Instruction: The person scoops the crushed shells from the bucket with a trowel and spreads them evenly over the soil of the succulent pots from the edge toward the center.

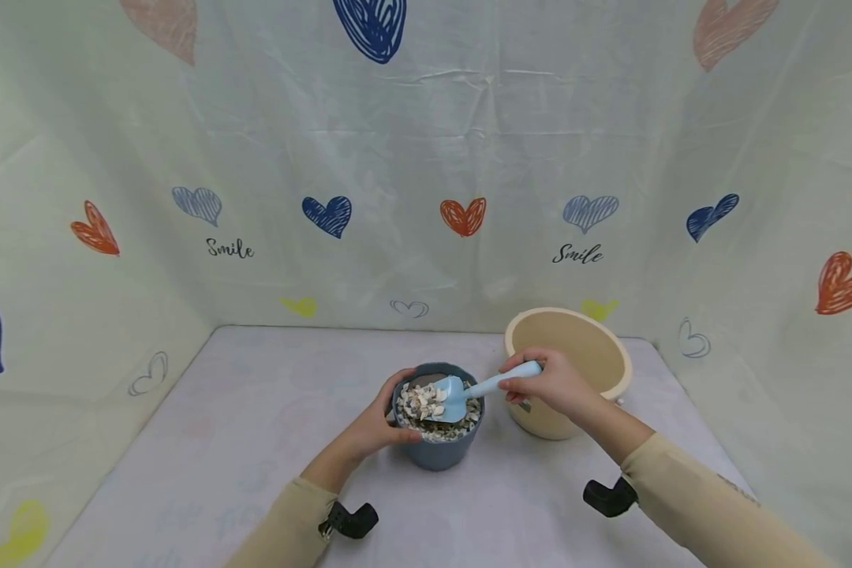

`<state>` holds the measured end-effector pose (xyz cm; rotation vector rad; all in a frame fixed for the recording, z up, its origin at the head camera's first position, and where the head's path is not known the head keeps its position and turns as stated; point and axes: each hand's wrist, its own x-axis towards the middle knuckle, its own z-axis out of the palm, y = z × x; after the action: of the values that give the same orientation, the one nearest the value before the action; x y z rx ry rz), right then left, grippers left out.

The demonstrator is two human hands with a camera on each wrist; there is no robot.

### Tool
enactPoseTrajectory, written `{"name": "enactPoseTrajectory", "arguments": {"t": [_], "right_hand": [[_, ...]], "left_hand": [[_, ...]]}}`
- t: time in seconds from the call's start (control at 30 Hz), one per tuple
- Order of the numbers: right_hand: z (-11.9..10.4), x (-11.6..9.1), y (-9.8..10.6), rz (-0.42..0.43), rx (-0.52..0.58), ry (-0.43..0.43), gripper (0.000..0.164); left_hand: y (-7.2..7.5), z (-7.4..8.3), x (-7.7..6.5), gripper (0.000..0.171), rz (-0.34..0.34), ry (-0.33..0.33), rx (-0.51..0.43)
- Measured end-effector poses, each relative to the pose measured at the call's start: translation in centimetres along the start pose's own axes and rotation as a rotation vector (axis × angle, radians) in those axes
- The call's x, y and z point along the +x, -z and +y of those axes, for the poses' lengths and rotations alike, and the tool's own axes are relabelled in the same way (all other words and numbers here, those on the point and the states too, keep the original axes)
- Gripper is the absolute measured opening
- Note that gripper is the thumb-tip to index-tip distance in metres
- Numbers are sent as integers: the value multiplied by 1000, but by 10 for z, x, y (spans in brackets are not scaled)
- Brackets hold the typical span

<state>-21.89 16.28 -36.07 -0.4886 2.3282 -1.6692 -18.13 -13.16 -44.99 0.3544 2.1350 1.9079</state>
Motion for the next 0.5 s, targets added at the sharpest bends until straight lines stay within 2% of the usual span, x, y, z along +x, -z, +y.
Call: {"name": "enactPoseTrajectory", "arguments": {"t": [0.3, 0.5], "right_hand": [[-2, 3, -5, -50, -23, 19, 29], [-4, 6, -6, -64, -30, 26, 27]], "left_hand": [[-10, 1, -9, 94, 53, 28, -15], [-15, 2, -14, 95, 98, 19, -8]]}}
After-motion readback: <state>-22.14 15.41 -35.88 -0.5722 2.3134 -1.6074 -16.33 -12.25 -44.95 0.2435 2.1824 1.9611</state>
